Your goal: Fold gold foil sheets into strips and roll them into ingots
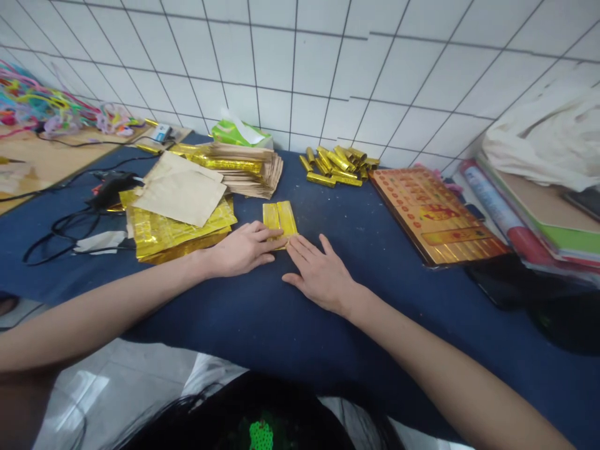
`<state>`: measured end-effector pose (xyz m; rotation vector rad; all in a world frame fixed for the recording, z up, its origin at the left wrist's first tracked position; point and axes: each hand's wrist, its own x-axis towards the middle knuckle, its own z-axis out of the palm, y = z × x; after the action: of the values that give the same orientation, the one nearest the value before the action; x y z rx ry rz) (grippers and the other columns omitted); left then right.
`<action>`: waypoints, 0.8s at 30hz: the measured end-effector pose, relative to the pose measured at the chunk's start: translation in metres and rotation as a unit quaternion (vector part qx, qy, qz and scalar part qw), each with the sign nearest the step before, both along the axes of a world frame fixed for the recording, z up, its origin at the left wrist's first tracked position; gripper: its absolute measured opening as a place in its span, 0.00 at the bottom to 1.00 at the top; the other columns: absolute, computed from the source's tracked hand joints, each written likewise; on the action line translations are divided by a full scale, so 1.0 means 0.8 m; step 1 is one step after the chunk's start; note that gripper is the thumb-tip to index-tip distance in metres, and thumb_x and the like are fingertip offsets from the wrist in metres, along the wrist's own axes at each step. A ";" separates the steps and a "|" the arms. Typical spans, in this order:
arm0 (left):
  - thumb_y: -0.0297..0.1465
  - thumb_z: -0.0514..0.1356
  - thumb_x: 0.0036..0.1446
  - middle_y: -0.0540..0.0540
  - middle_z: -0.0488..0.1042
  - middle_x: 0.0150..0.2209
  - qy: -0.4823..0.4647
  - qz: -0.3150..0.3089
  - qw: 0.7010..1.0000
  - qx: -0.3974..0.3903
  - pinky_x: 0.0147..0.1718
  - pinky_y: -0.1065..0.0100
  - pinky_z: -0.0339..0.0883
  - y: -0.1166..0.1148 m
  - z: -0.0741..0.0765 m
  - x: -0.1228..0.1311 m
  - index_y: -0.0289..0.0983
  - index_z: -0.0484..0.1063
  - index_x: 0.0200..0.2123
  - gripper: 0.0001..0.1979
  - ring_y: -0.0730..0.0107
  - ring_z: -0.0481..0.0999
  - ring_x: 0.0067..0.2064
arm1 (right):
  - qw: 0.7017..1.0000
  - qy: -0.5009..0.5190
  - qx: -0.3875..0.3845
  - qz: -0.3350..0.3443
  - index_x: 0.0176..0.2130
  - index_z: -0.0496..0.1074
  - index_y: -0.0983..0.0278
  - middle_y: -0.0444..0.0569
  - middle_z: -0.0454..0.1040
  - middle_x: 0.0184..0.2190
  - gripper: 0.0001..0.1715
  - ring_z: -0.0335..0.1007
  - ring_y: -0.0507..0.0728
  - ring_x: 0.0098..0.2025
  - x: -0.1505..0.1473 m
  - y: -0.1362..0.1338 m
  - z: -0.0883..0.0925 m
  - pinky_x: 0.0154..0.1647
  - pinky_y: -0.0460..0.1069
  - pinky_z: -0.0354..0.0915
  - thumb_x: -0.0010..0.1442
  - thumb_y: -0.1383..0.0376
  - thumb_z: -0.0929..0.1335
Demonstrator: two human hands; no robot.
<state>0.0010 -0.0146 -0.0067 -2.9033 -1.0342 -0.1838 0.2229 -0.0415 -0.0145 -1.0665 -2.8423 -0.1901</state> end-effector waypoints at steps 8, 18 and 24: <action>0.52 0.43 0.57 0.37 0.54 0.61 0.032 0.011 0.999 0.003 0.59 0.52 0.41 -0.044 0.000 -0.005 0.29 0.53 0.60 0.38 0.56 0.47 0.64 | 1.000 0.010 -0.014 -0.005 0.57 0.58 0.69 0.57 0.58 0.59 0.31 0.51 0.61 0.61 -0.004 0.000 0.000 0.58 0.67 0.47 0.64 0.52 0.53; 0.54 0.45 0.55 0.35 0.51 0.62 0.021 0.067 0.996 -0.063 0.59 0.50 0.44 -0.057 0.002 -0.006 0.31 0.49 0.61 0.40 0.56 0.48 0.64 | 0.999 0.006 -0.030 -0.024 0.59 0.56 0.67 0.55 0.56 0.60 0.32 0.47 0.64 0.63 -0.001 -0.004 0.003 0.57 0.69 0.46 0.63 0.52 0.54; 0.52 0.45 0.56 0.39 0.52 0.62 0.014 0.071 0.996 -0.061 0.58 0.47 0.43 -0.052 0.002 -0.013 0.34 0.55 0.58 0.35 0.53 0.46 0.64 | 1.000 0.001 -0.018 -0.006 0.56 0.60 0.68 0.57 0.60 0.58 0.36 0.48 0.65 0.62 -0.007 -0.025 0.011 0.58 0.70 0.41 0.61 0.47 0.53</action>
<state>-0.0098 -0.0562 -0.0053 -2.9129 -1.2846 -0.0741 0.2173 -0.0614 -0.0054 -1.0914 -2.8488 -0.1409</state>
